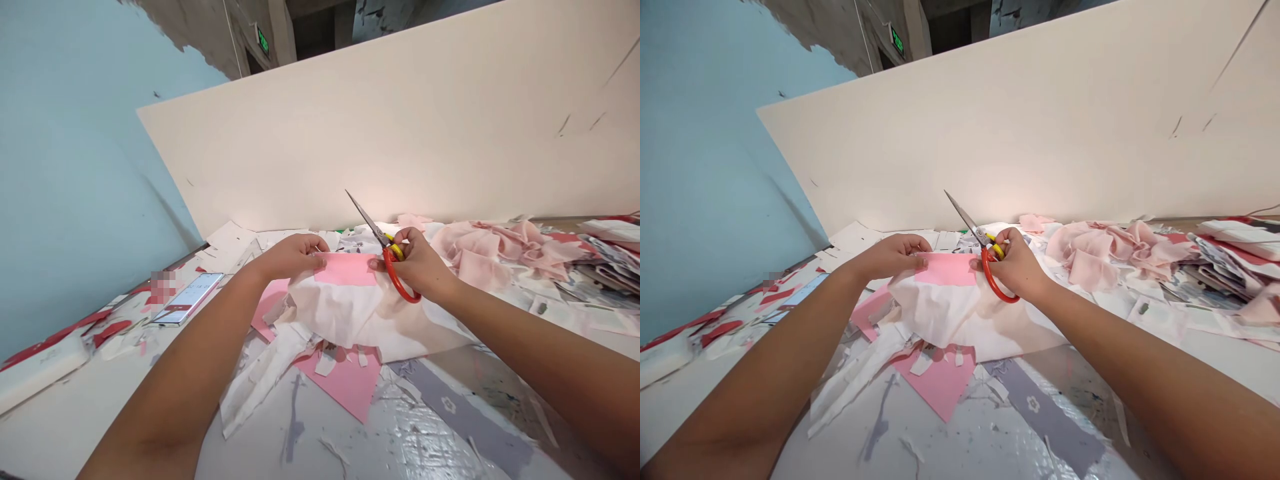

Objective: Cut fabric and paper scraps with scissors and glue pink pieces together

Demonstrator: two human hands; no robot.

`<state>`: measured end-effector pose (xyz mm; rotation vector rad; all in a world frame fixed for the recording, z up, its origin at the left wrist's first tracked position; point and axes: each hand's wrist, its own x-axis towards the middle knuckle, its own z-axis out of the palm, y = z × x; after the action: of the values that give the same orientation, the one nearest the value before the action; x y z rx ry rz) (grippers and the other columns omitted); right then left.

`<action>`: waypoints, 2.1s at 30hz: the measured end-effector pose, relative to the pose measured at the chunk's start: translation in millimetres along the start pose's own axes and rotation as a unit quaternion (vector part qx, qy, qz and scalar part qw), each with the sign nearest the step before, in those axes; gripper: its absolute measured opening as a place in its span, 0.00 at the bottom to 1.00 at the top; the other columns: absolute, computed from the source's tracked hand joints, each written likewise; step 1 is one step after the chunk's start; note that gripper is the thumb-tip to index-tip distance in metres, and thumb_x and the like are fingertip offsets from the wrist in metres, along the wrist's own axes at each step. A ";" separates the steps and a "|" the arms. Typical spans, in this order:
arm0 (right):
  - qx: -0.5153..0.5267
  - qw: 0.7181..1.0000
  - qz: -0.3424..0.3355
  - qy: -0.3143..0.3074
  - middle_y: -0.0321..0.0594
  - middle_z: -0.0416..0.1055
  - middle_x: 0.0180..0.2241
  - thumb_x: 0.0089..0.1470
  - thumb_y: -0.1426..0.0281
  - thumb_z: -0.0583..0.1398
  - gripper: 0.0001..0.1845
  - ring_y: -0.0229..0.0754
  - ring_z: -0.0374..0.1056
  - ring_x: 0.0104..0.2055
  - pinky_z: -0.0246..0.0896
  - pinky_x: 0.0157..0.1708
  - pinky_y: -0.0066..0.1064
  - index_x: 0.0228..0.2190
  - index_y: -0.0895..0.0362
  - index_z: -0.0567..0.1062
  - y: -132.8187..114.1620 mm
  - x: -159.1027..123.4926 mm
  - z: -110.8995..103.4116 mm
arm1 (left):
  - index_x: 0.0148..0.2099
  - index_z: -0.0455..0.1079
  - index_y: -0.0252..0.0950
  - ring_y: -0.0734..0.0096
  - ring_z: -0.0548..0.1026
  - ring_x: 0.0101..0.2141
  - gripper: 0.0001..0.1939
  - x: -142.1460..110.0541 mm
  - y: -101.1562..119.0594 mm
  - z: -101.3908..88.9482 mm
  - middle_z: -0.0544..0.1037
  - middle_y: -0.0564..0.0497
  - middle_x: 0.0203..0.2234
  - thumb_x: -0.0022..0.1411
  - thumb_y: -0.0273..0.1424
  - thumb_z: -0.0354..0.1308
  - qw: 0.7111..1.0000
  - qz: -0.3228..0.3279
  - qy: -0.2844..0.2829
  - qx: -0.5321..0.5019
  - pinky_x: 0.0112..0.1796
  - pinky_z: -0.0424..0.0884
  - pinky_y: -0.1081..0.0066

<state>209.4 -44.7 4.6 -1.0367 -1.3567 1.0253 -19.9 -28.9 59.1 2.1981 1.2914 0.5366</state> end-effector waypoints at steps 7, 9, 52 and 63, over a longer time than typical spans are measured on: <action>-0.030 0.999 -0.012 -0.008 0.24 0.65 0.19 0.31 0.67 0.69 0.29 0.39 0.68 0.25 0.61 0.24 0.28 0.29 0.49 0.54 -1.7 4.1 -10.5 | 0.34 0.67 0.39 0.75 0.66 0.24 0.10 0.4 -5.5 -2.3 0.70 0.55 0.24 0.49 0.38 0.54 1.000 -0.010 0.016 0.010 0.24 0.61 0.76; -0.047 0.998 -0.010 -0.028 0.26 0.67 0.20 0.32 0.67 0.68 0.28 0.38 0.67 0.25 0.60 0.24 0.27 0.29 0.50 0.55 -3.6 7.0 -16.8 | 0.34 0.67 0.39 0.75 0.66 0.24 0.11 1.5 -9.1 -3.8 0.70 0.55 0.24 0.49 0.38 0.54 1.000 -0.010 0.016 0.001 0.23 0.61 0.76; -0.092 0.984 -0.052 -0.141 0.28 0.65 0.26 0.37 0.68 0.67 0.25 0.40 0.67 0.32 0.63 0.36 0.37 0.30 0.49 0.55 -5.0 -0.2 -8.7 | 0.33 0.70 0.40 0.70 0.70 0.30 0.11 -0.9 5.6 2.7 0.74 0.55 0.28 0.48 0.38 0.52 0.998 -0.027 -0.005 0.057 0.29 0.64 0.73; -0.109 0.988 -0.025 -0.102 0.23 0.62 0.18 0.38 0.69 0.65 0.24 0.33 0.60 0.21 0.54 0.22 0.25 0.31 0.49 0.54 0.0 3.0 -7.1 | 0.33 0.63 0.43 0.74 0.65 0.23 0.08 -7.4 7.9 -0.5 0.73 0.57 0.28 0.54 0.39 0.47 0.988 -0.010 -0.016 0.155 0.20 0.59 0.75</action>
<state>216.5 -41.7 5.6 -1.0744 -1.6831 0.9808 -18.4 -38.5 63.8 2.4278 1.4603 0.3069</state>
